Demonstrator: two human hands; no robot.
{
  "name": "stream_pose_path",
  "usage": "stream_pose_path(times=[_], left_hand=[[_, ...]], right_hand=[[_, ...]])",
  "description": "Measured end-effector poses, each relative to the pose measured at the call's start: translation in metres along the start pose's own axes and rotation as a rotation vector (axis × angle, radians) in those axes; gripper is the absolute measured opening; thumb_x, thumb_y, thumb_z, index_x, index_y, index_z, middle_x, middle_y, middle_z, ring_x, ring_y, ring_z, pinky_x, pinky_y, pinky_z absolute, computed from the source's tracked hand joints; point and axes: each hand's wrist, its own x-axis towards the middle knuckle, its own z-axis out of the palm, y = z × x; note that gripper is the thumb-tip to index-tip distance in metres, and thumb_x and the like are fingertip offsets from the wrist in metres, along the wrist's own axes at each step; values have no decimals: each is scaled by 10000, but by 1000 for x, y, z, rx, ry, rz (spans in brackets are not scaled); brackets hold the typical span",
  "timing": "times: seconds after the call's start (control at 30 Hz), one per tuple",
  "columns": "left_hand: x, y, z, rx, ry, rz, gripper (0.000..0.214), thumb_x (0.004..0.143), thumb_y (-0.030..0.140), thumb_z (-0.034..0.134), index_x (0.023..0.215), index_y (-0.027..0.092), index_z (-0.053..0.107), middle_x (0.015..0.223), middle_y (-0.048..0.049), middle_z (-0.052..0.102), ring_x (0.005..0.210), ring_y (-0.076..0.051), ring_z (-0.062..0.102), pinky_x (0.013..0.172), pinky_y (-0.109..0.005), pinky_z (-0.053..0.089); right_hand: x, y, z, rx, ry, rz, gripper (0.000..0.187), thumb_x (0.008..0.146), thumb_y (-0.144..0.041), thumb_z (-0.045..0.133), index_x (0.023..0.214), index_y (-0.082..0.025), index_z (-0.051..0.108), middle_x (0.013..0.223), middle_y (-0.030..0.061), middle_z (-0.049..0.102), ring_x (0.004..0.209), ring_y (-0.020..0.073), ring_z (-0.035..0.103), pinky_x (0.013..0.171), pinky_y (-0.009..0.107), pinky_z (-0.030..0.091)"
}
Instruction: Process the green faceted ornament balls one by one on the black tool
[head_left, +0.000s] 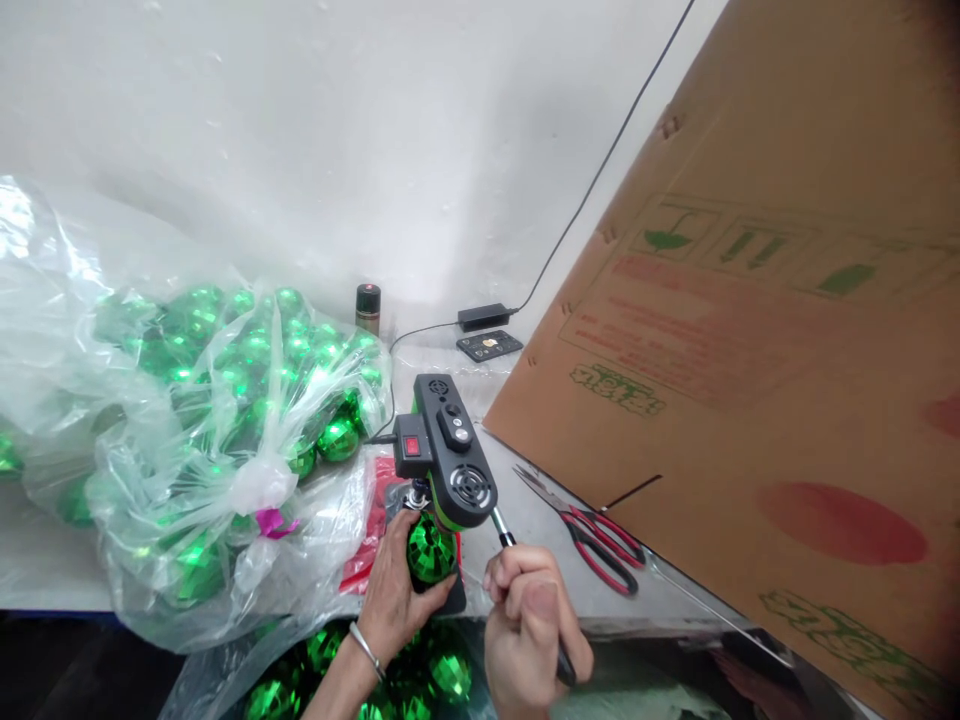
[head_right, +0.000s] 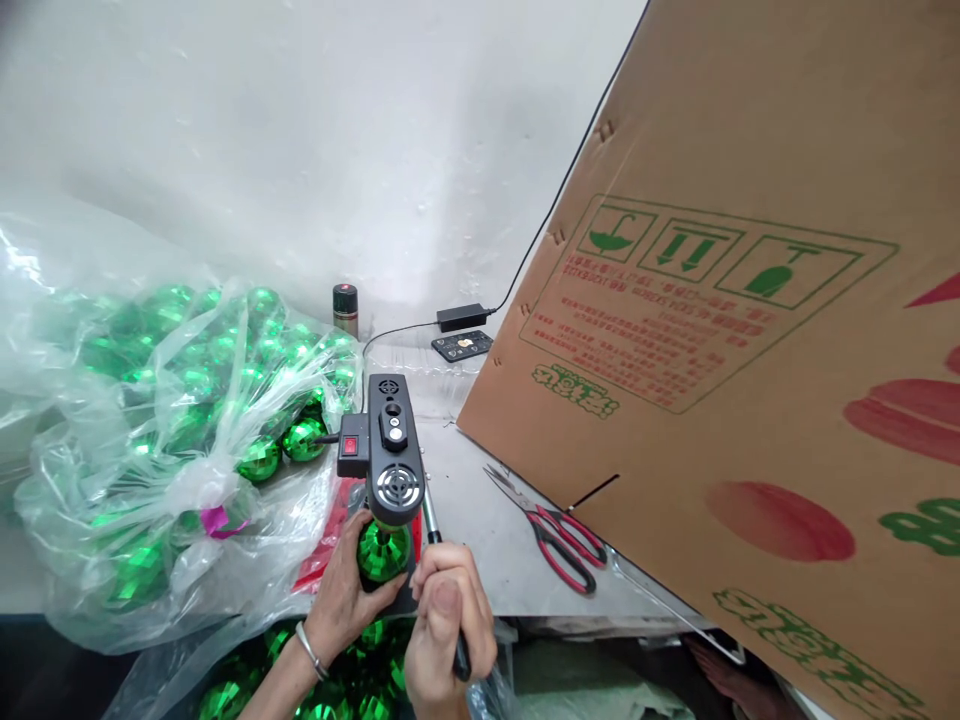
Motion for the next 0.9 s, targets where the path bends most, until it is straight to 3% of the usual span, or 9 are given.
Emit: stream_pose_path(times=[0.47,0.67,0.77,0.9], left_hand=[[4,-6,0,-15,10,18,753,889,334,843,1541,192,494,1510,-250,703,1412,-470,731,1158,-715,618],[4,-10,1,-9,15,3,732,902,373,836,1534,180,523,1508,-253,706,1414,-463,729,1166,-700,615],[5,-11,1,-34,24,-13,731,902,412,839,1527,184,536,1513,-253,703,1415,-471,726,1167,-708,611],[8,-10,1,-81,25,-42,752,875,425,854,1522,189,554,1522,-245,699,1428,-474,714,1193,-722,587]], right_hand=[[-9,5,7,28,33,-4,483,1183,-225,458,706,-227,533,702,-35,560,569,111,530,517,240,428],[-28,24,4,28,30,-54,509,1219,-299,402,722,-237,496,735,-26,588,634,125,593,607,256,503],[-32,31,-2,9,-4,-89,517,1211,-389,465,723,-235,536,743,-10,637,652,144,621,639,286,514],[-14,14,-3,-21,-39,-55,481,1200,-316,491,728,-235,541,714,-15,601,649,145,604,595,276,454]])
